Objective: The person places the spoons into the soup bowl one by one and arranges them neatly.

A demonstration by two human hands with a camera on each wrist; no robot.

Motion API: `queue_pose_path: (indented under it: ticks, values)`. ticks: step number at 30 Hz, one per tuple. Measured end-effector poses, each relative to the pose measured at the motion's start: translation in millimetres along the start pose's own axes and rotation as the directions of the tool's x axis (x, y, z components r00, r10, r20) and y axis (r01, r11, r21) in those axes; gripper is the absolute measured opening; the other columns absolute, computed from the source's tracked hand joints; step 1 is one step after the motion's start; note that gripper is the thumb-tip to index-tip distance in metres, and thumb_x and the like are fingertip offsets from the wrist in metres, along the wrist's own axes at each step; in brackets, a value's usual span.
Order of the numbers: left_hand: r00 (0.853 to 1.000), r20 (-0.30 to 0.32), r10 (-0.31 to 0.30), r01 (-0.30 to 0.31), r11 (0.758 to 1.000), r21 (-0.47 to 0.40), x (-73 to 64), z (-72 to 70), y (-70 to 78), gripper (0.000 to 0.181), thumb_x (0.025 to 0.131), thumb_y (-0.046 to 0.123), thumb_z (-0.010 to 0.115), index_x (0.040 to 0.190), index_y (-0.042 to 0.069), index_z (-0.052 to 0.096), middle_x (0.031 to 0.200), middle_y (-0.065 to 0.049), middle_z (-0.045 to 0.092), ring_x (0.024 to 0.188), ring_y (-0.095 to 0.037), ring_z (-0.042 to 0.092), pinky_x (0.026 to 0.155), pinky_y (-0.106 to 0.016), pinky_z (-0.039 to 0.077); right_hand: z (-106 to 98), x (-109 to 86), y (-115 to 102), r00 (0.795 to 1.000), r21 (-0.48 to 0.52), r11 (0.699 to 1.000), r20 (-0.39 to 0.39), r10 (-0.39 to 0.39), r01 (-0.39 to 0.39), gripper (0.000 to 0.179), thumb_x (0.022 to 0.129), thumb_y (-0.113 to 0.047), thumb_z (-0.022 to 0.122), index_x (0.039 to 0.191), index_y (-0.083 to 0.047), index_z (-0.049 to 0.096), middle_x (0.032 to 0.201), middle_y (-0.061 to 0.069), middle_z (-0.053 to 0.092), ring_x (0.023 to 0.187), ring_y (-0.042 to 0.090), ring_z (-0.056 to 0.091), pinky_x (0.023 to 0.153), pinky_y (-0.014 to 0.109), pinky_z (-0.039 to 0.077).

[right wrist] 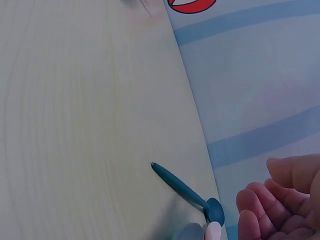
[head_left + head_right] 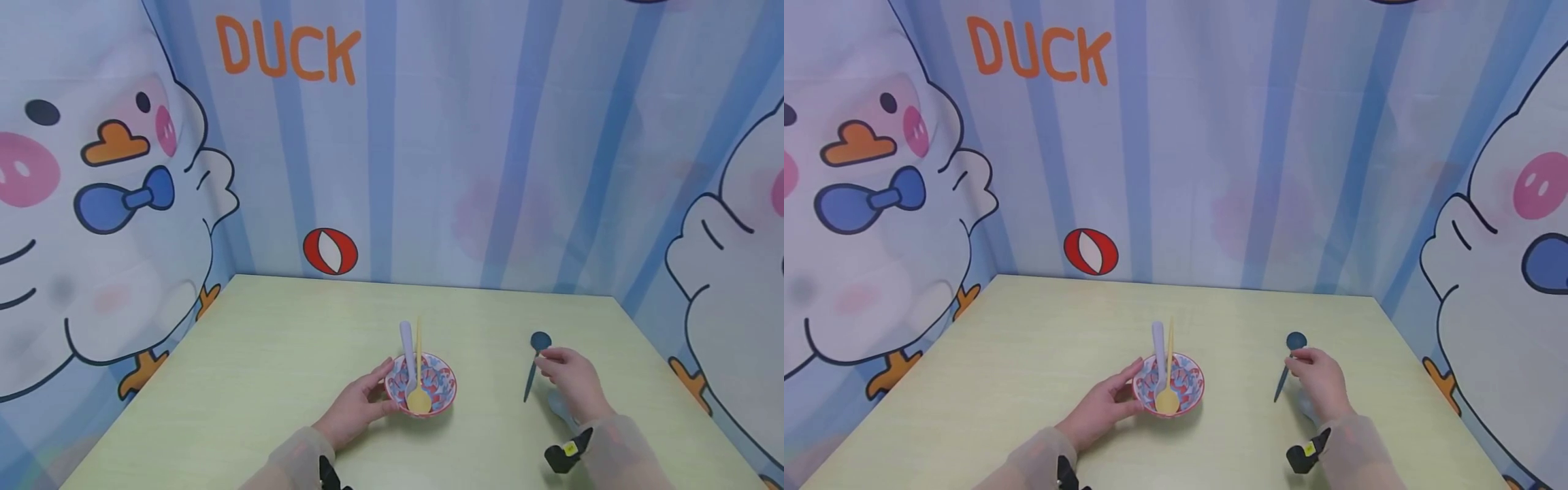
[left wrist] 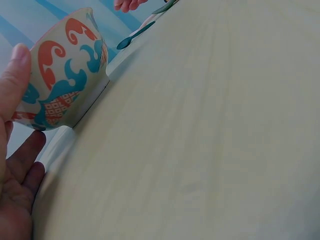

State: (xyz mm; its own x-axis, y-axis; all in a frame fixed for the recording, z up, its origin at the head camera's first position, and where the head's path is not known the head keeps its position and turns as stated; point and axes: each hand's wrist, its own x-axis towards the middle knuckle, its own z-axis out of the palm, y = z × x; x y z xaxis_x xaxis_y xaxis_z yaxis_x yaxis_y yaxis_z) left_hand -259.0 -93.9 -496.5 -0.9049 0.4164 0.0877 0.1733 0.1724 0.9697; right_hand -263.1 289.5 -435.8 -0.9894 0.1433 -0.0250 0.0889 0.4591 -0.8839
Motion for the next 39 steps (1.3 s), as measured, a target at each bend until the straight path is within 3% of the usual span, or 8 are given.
queue_pose_path:
  ticks: [5, 13, 21, 25, 33, 39]
  values:
    - [1.000, 0.002, -0.003, 0.003, 1.000, 0.006, 0.4, 0.1, 0.3, 0.078, 0.084, 0.028, 0.074, 0.150, 0.022, 0.034, 0.159, 0.003, 0.021, 0.128, -0.025, 0.048, 0.105, -0.036, 0.040, -9, -1.9, 7, 0.999, 0.008, 0.999, -0.028, 0.044, -0.044, 0.050, 0.098, -0.022, 0.055, 0.134, 0.011, 0.044, 0.131, 0.030, 0.048, 0.109, 0.037, 0.055, 0.092, 0.043, 0.048]
    - [1.000, -0.001, 0.005, -0.005, 1.000, 0.002, 0.8, -0.8, 1.1, 0.078, 0.083, 0.029, 0.074, 0.150, 0.021, 0.034, 0.159, 0.001, 0.021, 0.128, -0.027, 0.048, 0.106, -0.039, 0.039, -27, -4.7, 19, 0.991, -0.169, 0.980, -0.093, 0.091, -0.106, 0.048, 0.096, -0.024, 0.056, 0.129, 0.010, 0.049, 0.123, 0.030, 0.054, 0.106, 0.038, 0.055, 0.086, 0.048, 0.046]
    - [1.000, -0.006, 0.002, -0.002, 1.000, -0.011, 0.1, -0.3, -0.6, 0.078, 0.083, 0.028, 0.074, 0.150, 0.022, 0.035, 0.159, 0.003, 0.022, 0.128, -0.026, 0.048, 0.107, -0.040, 0.038, -29, -3.2, 31, 0.960, -0.189, 0.945, -0.143, 0.242, -0.267, 0.043, 0.093, -0.019, 0.061, 0.125, 0.010, 0.051, 0.121, 0.031, 0.053, 0.108, 0.044, 0.049, 0.088, 0.056, 0.042]
    - [1.000, -0.007, -0.005, 0.005, 1.000, -0.018, 0.1, 0.6, 0.1, 0.077, 0.083, 0.027, 0.074, 0.149, 0.024, 0.036, 0.158, 0.004, 0.022, 0.128, -0.024, 0.048, 0.107, -0.038, 0.038, -27, -3.3, 36, 0.948, -0.201, 0.930, -0.142, 0.284, -0.308, 0.044, 0.091, -0.018, 0.063, 0.122, 0.010, 0.052, 0.117, 0.031, 0.055, 0.107, 0.045, 0.048, 0.090, 0.059, 0.040]
    - [1.000, -0.004, 0.005, -0.005, 1.000, -0.010, 1.1, 0.2, -2.2, 0.075, 0.084, 0.026, 0.074, 0.149, 0.022, 0.036, 0.158, 0.002, 0.022, 0.128, -0.026, 0.048, 0.105, -0.036, 0.040, -27, -4.1, 48, 0.956, -0.234, 0.930, -0.148, 0.254, -0.283, 0.041, 0.089, -0.015, 0.065, 0.118, 0.012, 0.055, 0.112, 0.031, 0.057, 0.100, 0.041, 0.052, 0.081, 0.050, 0.044]
    - [1.000, -0.005, 0.003, -0.003, 1.000, -0.021, 1.0, -0.4, -2.5, 0.076, 0.084, 0.026, 0.074, 0.149, 0.024, 0.037, 0.158, 0.003, 0.023, 0.128, -0.025, 0.048, 0.105, -0.035, 0.040, -29, -5.0, 48, 0.955, -0.256, 0.924, -0.161, 0.248, -0.283, 0.039, 0.088, -0.013, 0.065, 0.117, 0.012, 0.056, 0.112, 0.031, 0.056, 0.100, 0.042, 0.052, 0.081, 0.051, 0.044]
